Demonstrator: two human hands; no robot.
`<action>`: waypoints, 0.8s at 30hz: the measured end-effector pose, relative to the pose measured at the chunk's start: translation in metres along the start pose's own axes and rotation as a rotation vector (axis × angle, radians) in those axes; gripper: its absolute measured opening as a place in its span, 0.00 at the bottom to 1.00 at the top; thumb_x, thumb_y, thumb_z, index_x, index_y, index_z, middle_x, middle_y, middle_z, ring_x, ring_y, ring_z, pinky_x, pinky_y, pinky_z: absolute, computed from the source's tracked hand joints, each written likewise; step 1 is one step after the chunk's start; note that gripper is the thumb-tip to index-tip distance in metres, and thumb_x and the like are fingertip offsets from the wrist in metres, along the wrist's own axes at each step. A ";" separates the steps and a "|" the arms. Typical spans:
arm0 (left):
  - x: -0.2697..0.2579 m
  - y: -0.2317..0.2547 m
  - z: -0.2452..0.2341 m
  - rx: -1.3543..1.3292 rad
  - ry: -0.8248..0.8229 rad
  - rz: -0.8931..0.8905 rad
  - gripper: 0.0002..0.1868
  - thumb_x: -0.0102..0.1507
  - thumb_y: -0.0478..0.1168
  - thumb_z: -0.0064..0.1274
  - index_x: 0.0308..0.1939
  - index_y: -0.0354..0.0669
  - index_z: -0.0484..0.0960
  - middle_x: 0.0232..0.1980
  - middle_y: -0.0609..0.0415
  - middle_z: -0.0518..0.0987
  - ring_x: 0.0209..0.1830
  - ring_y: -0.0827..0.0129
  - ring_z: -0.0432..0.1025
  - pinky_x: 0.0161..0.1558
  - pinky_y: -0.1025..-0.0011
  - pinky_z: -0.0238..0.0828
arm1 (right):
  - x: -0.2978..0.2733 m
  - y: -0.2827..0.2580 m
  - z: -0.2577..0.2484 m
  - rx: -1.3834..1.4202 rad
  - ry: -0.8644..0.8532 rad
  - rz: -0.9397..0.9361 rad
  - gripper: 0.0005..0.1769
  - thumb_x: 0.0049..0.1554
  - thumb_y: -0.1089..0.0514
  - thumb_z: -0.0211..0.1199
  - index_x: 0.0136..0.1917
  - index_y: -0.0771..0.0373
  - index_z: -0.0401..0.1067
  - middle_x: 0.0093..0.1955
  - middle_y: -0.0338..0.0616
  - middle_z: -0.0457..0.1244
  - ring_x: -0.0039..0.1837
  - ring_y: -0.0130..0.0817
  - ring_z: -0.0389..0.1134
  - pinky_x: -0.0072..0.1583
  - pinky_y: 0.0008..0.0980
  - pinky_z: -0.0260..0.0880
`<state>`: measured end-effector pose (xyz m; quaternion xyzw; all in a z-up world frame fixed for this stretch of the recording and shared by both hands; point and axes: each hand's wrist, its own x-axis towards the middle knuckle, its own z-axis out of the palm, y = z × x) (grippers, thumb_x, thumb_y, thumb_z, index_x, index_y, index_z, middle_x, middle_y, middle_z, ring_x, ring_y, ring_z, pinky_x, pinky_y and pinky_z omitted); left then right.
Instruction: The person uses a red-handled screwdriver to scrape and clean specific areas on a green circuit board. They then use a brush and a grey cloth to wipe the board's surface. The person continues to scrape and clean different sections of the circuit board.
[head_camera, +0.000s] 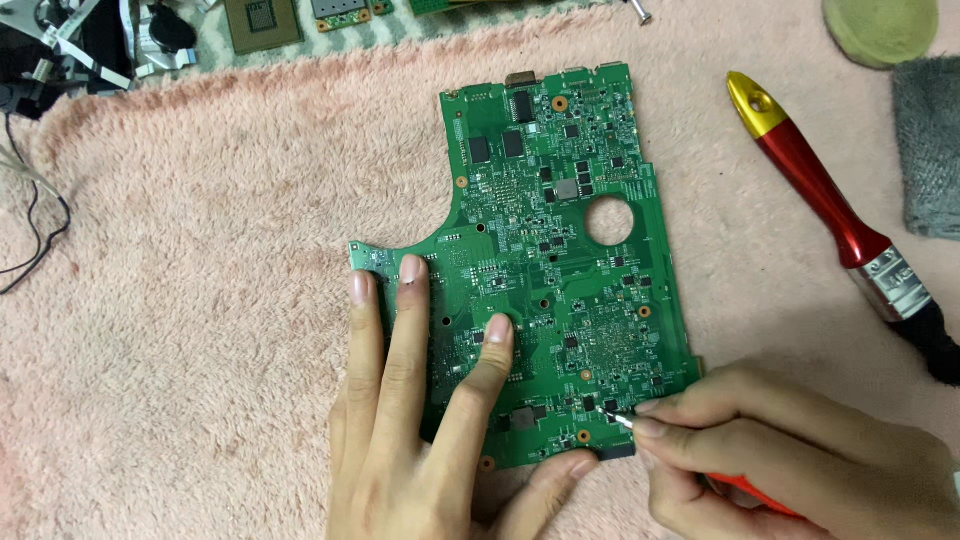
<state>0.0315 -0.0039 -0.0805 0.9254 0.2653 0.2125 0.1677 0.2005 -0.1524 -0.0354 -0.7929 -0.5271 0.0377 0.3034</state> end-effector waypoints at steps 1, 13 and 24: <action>0.000 0.001 0.000 0.000 0.000 0.000 0.46 0.64 0.80 0.60 0.75 0.57 0.83 0.89 0.28 0.66 0.92 0.25 0.61 0.73 0.43 0.76 | 0.000 0.000 0.000 0.000 -0.001 0.000 0.12 0.54 0.68 0.75 0.44 0.49 0.86 0.41 0.25 0.75 0.37 0.11 0.73 0.45 0.12 0.68; 0.002 -0.003 -0.001 -0.041 0.005 0.031 0.46 0.63 0.79 0.64 0.74 0.54 0.84 0.88 0.25 0.66 0.92 0.25 0.61 0.79 0.45 0.72 | -0.016 0.019 -0.017 0.019 -0.043 0.036 0.12 0.52 0.61 0.80 0.49 0.46 0.90 0.45 0.21 0.78 0.42 0.05 0.79 0.52 0.09 0.76; 0.000 -0.004 -0.002 -0.043 -0.014 0.026 0.48 0.62 0.78 0.67 0.75 0.54 0.83 0.89 0.25 0.64 0.92 0.24 0.59 0.80 0.43 0.70 | -0.006 0.005 -0.008 0.071 -0.010 0.059 0.12 0.51 0.66 0.79 0.46 0.49 0.87 0.41 0.23 0.77 0.37 0.06 0.72 0.43 0.08 0.69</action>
